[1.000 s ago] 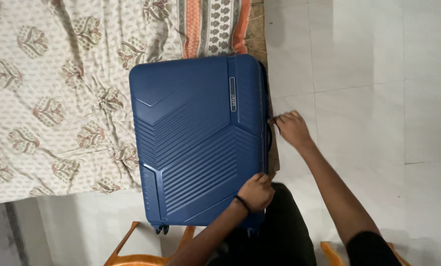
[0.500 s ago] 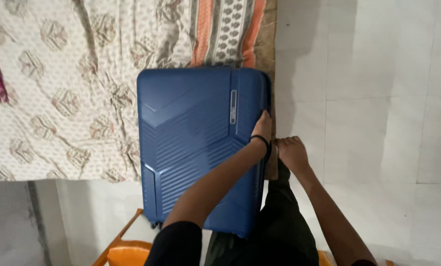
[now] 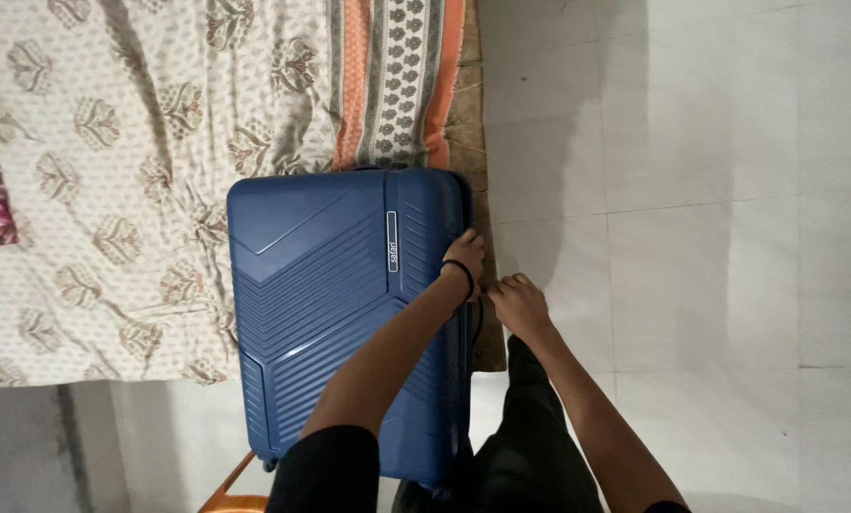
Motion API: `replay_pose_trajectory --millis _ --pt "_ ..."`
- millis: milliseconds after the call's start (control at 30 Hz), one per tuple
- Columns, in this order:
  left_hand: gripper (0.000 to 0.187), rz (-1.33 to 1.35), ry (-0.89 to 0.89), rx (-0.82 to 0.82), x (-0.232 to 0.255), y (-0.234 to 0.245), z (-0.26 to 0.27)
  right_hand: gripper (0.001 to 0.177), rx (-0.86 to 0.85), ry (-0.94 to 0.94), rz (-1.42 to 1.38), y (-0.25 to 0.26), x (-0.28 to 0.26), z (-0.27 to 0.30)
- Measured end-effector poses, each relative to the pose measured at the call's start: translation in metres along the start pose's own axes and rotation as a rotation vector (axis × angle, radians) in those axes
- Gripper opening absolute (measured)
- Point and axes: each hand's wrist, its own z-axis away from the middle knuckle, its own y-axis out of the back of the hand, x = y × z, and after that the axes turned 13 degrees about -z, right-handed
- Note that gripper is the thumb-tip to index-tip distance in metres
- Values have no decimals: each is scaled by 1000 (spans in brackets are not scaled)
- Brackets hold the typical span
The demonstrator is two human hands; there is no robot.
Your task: The person folds clothes by hand on a bed, places them into a suitcase, and closes and zips the suitcase.
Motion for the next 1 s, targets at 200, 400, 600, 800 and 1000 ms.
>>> replay_pose_trajectory --millis 200,400,600,800,1000 --pt "64 81 16 24 4 -6 -10 18 -72 2 7 -2 19 -14" --pt "38 233 72 229 20 -29 -7 27 75 243 -21 -3 43 -31" --pt "38 307 304 776 12 -22 25 14 -125 137 -117 -2 66 -52" --pt "43 732 829 799 -64 -33 106 18 186 113 -16 36 85 -152" --pt "64 798 1192 692 -38 -71 106 21 -3 340 79 66 105 -200"
